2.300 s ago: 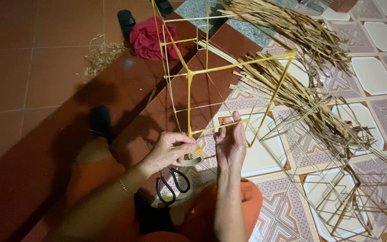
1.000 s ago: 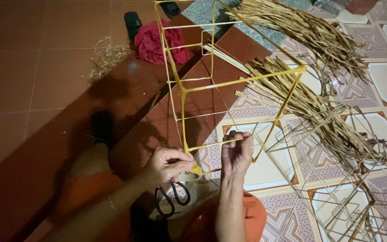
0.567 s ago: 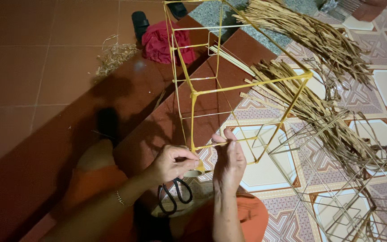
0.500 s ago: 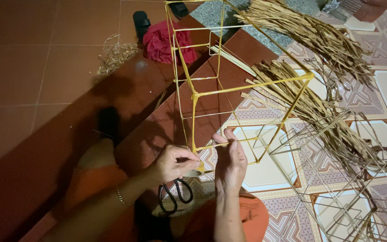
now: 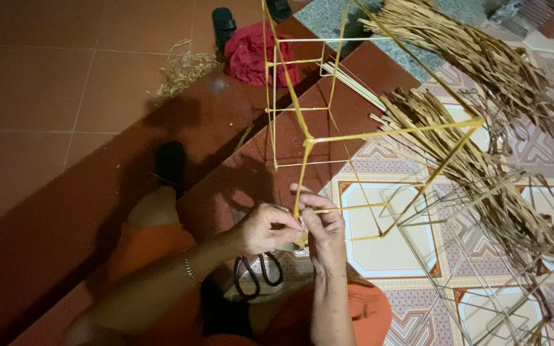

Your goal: The person assembles a rectangular frame using thin bamboo sticks and yellow tape. They wrap tape around the joints to secure the structure, occasionally using scissors to cut the tape. The person adjusts the frame's alignment throughout the process.

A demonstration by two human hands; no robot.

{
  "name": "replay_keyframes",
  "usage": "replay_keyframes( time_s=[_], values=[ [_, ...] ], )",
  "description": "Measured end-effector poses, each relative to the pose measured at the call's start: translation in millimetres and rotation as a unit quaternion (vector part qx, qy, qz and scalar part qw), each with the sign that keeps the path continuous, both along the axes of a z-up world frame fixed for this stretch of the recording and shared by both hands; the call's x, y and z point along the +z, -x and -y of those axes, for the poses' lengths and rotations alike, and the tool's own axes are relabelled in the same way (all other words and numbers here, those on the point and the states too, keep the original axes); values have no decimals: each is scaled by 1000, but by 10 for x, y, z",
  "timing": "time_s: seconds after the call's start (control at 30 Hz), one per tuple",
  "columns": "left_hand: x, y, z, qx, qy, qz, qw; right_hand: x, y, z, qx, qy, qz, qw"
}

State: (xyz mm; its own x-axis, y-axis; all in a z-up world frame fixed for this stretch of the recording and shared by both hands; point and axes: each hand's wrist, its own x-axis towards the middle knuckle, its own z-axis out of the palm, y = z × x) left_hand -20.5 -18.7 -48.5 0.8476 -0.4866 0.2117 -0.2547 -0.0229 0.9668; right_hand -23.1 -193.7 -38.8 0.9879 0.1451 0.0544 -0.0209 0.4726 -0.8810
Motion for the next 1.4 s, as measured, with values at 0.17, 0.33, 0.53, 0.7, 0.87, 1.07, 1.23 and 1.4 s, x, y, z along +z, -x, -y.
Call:
replay_keyframes(
  time_s=[0.17, 0.33, 0.53, 0.7, 0.87, 1.07, 1.23, 1.4],
  values=[
    [56, 65, -33, -4, -26, -22, 999, -178, 14, -29, -47, -1, 12, 999],
    [230, 67, -177, -55, -25, -19, 998, -377, -9, -19, -63, 49, 89, 993],
    [457, 67, -305, -69, -139, 34, 987, -563, 10, -37, -75, 83, 4, 994],
    [483, 121, -344, -71, -175, 28, 982, -584, 45, -75, -94, 79, -6, 992],
    [410, -4, -390, -18, -343, -43, 938, -391, 57, -100, -112, 26, 55, 992],
    [634, -26, -490, -59, 4, -33, 998, -324, 64, -52, -137, -15, 0, 990],
    [822, -78, -305, -27, 47, 34, 998, -643, 72, -38, -213, -2, 41, 976],
    [832, -123, -133, -3, 40, -12, 999, -756, 208, -91, -287, 71, 48, 954]
  ],
)
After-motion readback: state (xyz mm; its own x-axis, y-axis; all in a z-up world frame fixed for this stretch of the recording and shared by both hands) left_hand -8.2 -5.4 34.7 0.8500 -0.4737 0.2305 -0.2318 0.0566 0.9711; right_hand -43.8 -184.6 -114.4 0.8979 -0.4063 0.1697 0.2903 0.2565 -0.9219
